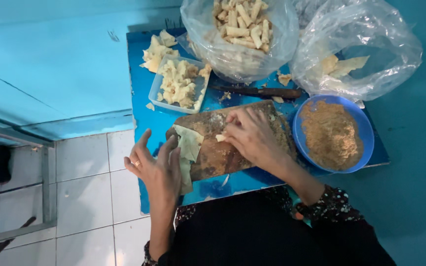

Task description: The person folds flat pieces of dough on a cutting board and rolls them by hand into small cylinders, then places each finished roll into a plastic bag holding completed rolls. They repeat this folding and rolling cycle throughout the episode.

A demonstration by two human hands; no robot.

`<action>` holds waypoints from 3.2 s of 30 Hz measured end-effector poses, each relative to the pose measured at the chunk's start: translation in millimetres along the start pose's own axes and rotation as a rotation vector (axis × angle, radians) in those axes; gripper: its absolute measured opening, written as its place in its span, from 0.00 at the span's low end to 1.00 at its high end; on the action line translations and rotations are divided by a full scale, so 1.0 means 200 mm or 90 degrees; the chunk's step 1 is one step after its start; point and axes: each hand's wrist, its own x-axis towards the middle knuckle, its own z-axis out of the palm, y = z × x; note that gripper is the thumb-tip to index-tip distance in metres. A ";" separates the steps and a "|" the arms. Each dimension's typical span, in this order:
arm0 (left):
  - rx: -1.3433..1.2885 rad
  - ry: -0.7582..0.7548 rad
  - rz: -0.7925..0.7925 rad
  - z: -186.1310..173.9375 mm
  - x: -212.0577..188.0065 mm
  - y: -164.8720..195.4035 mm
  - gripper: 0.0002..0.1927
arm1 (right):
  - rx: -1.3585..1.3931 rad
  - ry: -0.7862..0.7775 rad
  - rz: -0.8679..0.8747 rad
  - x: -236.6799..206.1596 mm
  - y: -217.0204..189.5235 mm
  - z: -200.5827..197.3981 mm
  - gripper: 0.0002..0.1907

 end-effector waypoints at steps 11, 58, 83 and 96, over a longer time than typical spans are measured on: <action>0.011 -0.054 0.091 -0.04 0.08 0.08 0.16 | 0.075 0.215 0.037 0.36 0.16 -0.49 0.05; 0.131 -0.004 0.215 -0.78 -0.04 0.75 0.21 | -0.009 0.046 0.053 0.14 -0.20 0.22 0.14; -0.428 -0.331 -0.187 -0.07 0.05 0.21 0.26 | 0.506 -0.260 0.217 0.10 -0.05 -0.14 0.23; -0.163 -0.185 0.083 0.12 0.00 0.29 0.29 | 0.226 -0.068 0.163 0.03 -0.08 -0.03 0.20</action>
